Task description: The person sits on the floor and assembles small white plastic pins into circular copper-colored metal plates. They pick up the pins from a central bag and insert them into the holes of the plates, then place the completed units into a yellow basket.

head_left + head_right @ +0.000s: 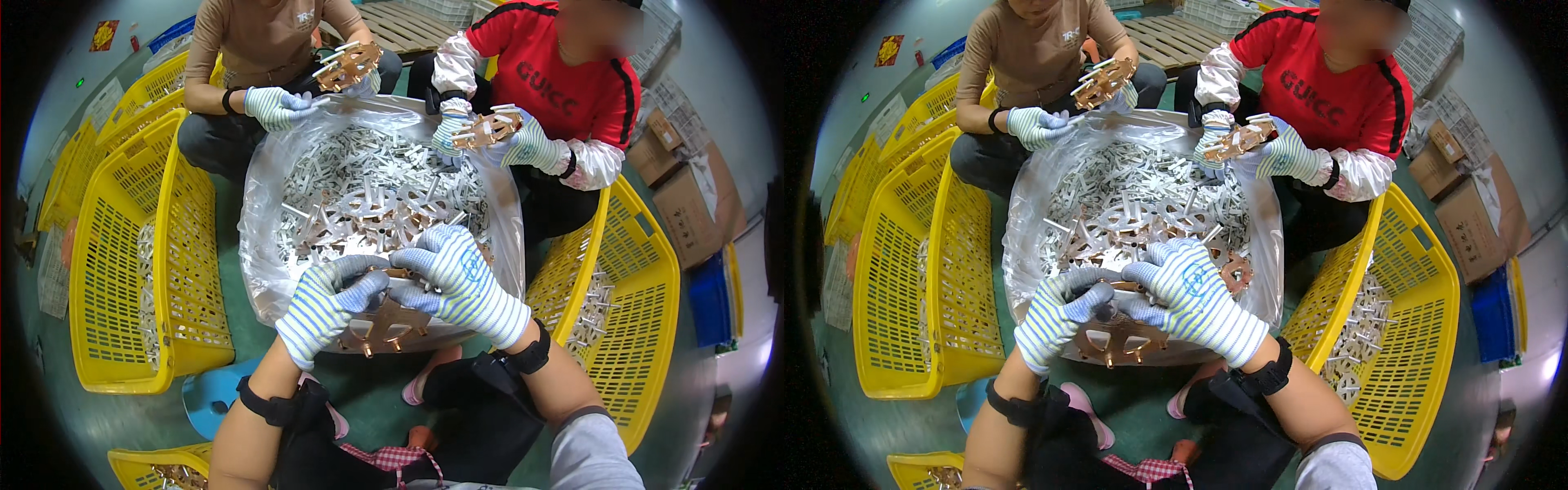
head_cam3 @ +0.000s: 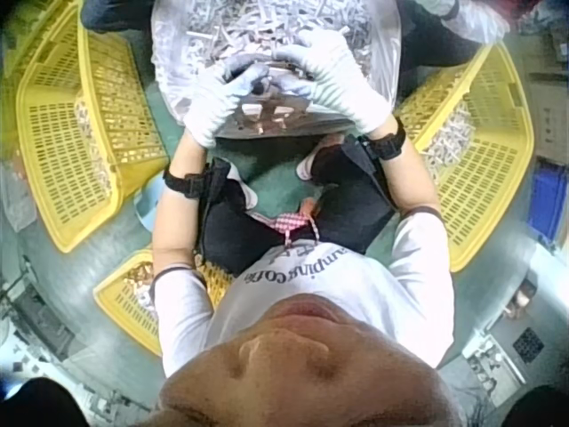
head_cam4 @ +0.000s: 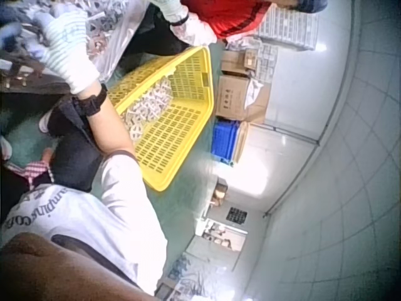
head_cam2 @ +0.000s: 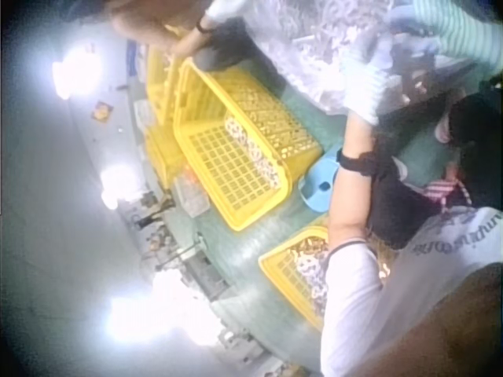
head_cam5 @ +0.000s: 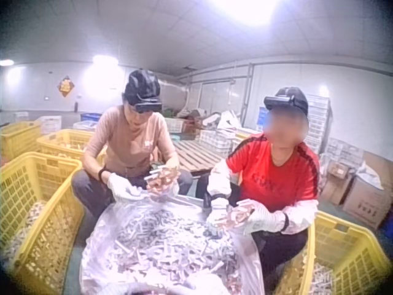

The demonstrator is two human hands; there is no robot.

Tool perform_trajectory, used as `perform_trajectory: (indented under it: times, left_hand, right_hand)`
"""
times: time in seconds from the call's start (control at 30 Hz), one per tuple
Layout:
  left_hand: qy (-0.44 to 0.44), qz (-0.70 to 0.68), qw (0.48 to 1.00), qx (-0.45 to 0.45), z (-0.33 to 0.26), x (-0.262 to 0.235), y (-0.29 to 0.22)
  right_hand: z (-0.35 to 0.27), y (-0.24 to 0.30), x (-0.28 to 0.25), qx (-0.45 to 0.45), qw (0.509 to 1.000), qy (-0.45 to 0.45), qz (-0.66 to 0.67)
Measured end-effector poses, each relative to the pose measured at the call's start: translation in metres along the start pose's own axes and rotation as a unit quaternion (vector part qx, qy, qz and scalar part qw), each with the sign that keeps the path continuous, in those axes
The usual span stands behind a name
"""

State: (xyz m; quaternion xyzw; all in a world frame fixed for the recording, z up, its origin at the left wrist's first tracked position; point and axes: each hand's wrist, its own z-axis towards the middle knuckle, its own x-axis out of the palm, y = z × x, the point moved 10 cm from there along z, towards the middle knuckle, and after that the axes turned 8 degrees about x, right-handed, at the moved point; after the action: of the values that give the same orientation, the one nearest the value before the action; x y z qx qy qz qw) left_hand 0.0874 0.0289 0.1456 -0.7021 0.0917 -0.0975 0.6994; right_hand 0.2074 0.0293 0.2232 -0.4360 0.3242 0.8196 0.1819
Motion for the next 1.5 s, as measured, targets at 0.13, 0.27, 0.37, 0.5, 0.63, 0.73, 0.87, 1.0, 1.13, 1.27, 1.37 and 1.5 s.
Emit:
perform_trajectory:
  times: [0.13,0.27,0.37,0.5,0.63,0.73,0.87,1.0,1.13,1.27,1.37,1.5]
  left_hand:
    - [0.002,0.001,0.999,0.045,0.001,-0.010,-0.012]
    - [-0.010,-0.021,1.000,-0.002,0.000,-0.015,0.005]
    - [-0.084,-0.031,0.996,0.009,-0.004,-0.030,0.013]
    - [-0.093,-0.059,0.994,0.019,-0.001,-0.031,0.014]
    - [-0.021,-0.067,0.997,0.014,-0.004,-0.014,0.008]
    - [-0.012,-0.040,0.999,0.000,-0.005,-0.004,0.013]
    - [-0.022,-0.004,1.000,-0.012,-0.003,0.005,0.009]
    - [-0.021,0.105,0.993,0.039,-0.001,-0.001,0.015]
    - [-0.003,0.106,0.993,0.045,-0.003,-0.002,0.018]
    - [0.023,0.118,0.990,0.067,-0.002,-0.001,0.012]
    - [-0.019,0.099,0.993,0.063,-0.004,-0.008,0.015]
    - [-0.033,0.153,0.980,0.126,-0.003,-0.004,-0.011]
  right_hand:
    - [-0.003,-0.015,-0.006,0.034,0.999,-0.025,-0.027]
    - [-0.005,-0.035,-0.009,0.086,0.995,-0.040,-0.009]
    - [-0.009,-0.040,0.000,0.148,0.985,-0.011,0.092]
    - [-0.018,-0.046,0.009,0.215,0.938,-0.025,0.269]
    - [-0.016,-0.038,0.004,0.186,0.948,-0.034,0.254]
    - [-0.012,-0.024,0.008,0.161,0.962,-0.017,0.222]
    - [-0.003,0.006,0.008,0.034,0.997,-0.036,0.060]
    - [-0.003,0.019,0.010,0.013,0.999,-0.022,0.037]
    - [-0.003,0.026,0.016,-0.018,0.997,-0.028,0.062]
    - [-0.005,0.018,0.013,-0.002,0.988,-0.033,0.149]
    - [-0.006,0.018,-0.002,-0.005,0.984,-0.073,0.160]
    - [-0.009,0.011,-0.007,-0.004,0.984,-0.130,0.122]
